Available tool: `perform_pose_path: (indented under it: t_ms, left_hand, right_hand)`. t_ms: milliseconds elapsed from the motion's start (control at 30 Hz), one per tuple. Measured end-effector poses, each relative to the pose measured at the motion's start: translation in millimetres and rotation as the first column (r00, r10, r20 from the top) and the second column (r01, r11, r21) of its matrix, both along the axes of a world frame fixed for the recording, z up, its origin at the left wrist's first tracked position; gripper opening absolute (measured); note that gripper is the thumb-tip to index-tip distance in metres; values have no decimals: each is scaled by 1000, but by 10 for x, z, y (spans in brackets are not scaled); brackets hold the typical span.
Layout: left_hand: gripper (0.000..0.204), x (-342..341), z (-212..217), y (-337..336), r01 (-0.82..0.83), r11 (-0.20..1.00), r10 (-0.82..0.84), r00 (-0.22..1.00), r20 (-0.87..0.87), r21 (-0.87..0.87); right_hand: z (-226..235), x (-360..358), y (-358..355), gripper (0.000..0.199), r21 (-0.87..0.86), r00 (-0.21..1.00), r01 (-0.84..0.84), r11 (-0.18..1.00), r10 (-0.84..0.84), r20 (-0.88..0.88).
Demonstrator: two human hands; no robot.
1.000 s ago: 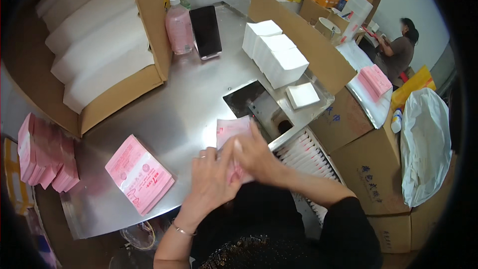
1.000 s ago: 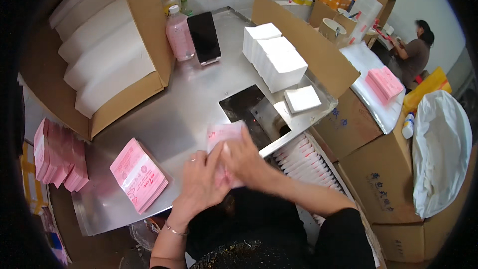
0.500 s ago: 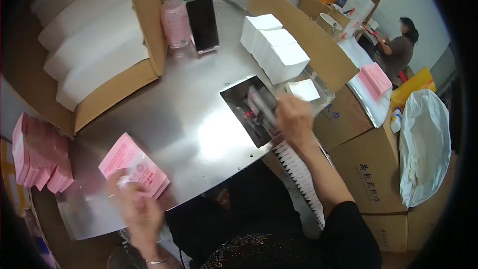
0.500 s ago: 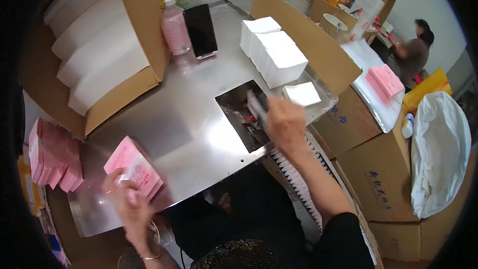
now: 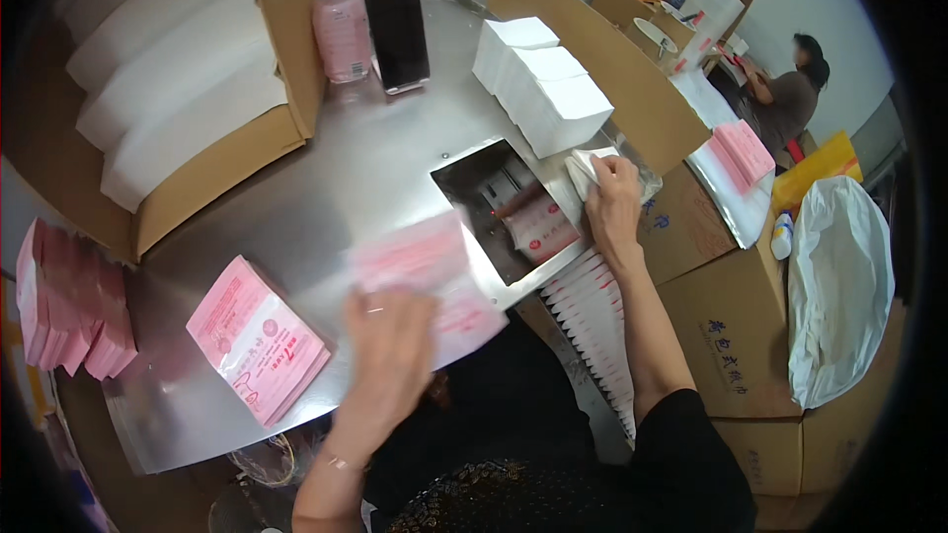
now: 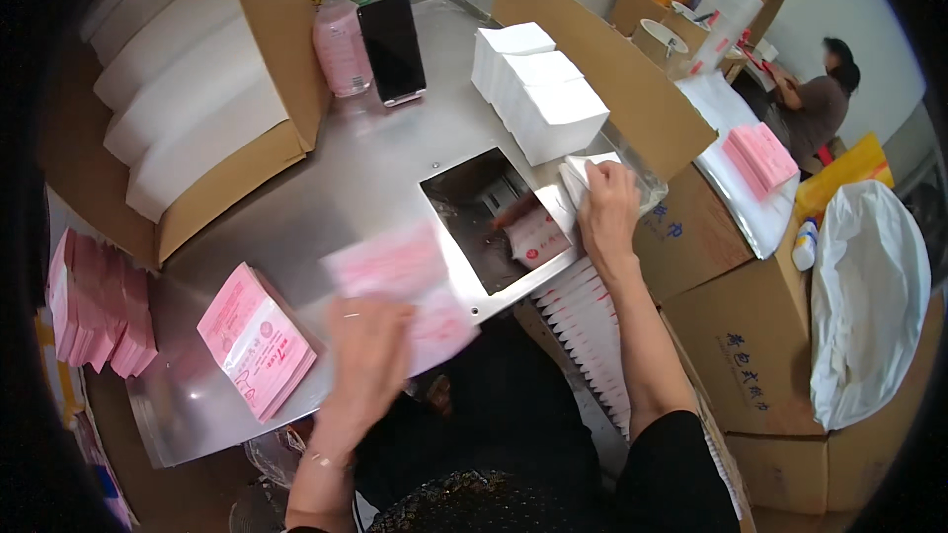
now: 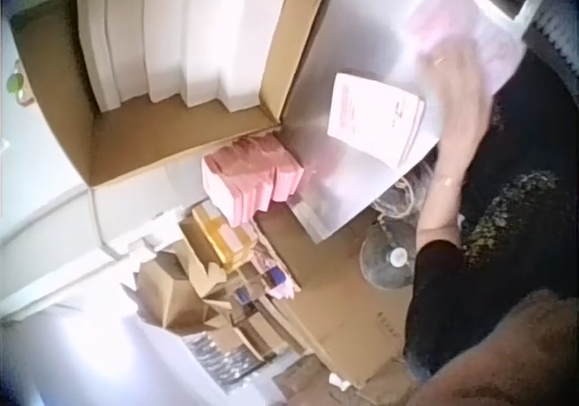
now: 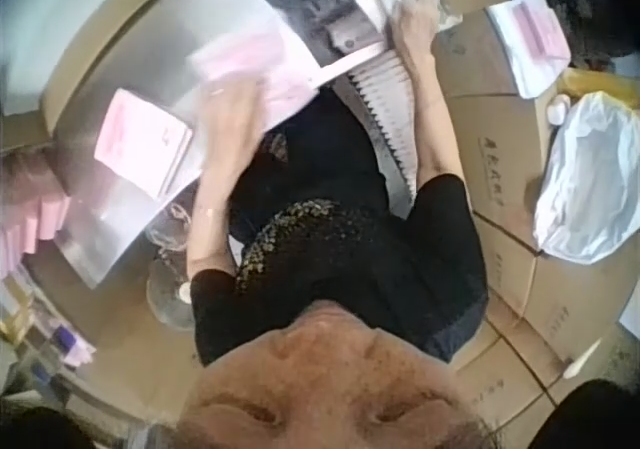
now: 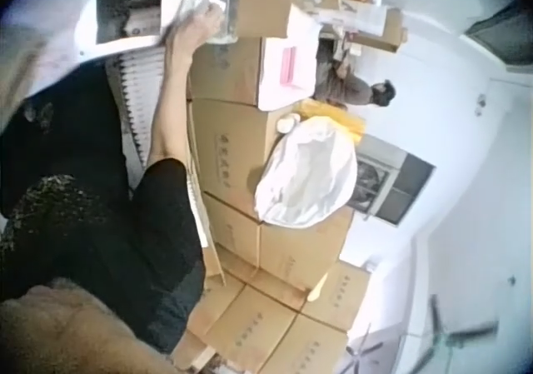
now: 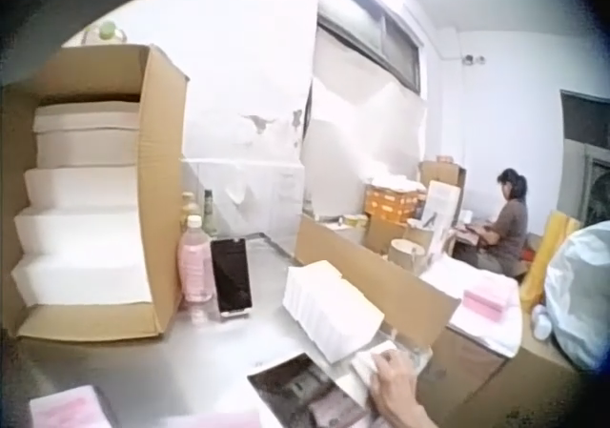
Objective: Sliding pink sleeves over small white boxes and organizing them into a larger cardboard box.
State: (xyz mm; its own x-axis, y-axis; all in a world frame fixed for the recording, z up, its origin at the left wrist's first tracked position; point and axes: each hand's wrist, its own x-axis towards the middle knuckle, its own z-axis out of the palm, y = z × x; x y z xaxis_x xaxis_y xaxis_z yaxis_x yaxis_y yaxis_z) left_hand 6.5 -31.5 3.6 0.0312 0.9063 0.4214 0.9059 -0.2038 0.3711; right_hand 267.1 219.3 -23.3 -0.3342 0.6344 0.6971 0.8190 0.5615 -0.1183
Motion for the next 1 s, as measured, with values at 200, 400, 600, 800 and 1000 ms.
perform_pose_path:
  t_ms: [200,400,600,800,1000]
  left_hand:
    - [45,-25,-89,98,36,999,-35,981,193,2]
    - [81,160,-80,214,-136,986,149,977,150,-96]
    - [53,-73,-117,137,-184,982,172,970,-170,-53]
    - [56,171,34,230,-308,930,278,946,-167,-198]
    - [58,61,68,307,-231,971,238,935,-262,58]
  right_hand:
    - [360,-853,-1516,41,-151,636,-738,658,753,171]
    - [358,-1396,-1279,31,-409,723,-433,803,580,375]
    - [334,-869,-1018,26,63,926,-377,924,375,33]
    - [-24,-105,-172,20,-51,971,97,994,-84,223]
    - [-41,-139,-199,21,-45,975,88,995,-77,209]
